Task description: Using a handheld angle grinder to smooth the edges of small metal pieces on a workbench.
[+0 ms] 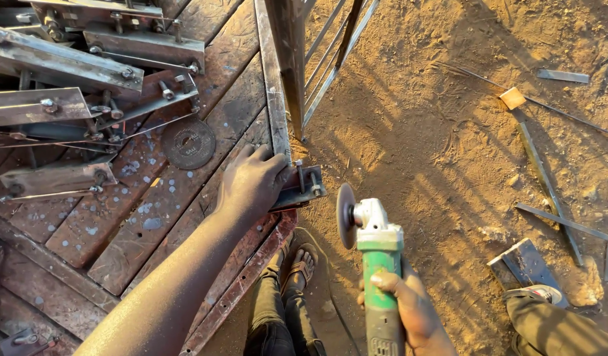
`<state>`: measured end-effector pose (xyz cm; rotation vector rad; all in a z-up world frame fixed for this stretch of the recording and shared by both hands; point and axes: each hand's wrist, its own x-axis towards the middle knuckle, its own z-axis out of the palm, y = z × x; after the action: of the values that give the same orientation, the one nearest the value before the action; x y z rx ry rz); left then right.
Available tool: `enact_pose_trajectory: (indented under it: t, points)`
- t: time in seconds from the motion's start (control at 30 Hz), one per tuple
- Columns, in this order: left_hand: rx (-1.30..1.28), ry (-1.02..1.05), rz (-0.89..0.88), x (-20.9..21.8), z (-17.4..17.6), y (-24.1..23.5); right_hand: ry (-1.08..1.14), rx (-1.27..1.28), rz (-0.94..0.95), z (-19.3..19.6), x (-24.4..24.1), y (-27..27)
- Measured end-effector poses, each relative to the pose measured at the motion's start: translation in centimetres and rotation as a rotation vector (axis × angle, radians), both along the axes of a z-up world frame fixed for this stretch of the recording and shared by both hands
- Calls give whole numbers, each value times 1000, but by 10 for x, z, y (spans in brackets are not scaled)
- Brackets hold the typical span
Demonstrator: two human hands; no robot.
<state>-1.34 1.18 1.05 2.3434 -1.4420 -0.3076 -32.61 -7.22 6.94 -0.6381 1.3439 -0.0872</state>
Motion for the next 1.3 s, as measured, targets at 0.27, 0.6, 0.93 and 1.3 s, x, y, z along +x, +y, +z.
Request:
enact_pose_trajectory:
  t: [0.27, 0.6, 0.93, 1.3]
  points:
    - [-15, -25, 30, -5, 9, 2, 166, -70, 376, 67, 41, -49]
    - [-102, -59, 45, -4, 7, 5, 275, -60, 406, 73, 41, -48]
    - [-116, -29, 21, -4, 6, 4, -52, 67, -13, -4, 1, 29]
    - [-151, -17, 48, -3, 2, 3, 130, -231, 255, 25, 26, -27]
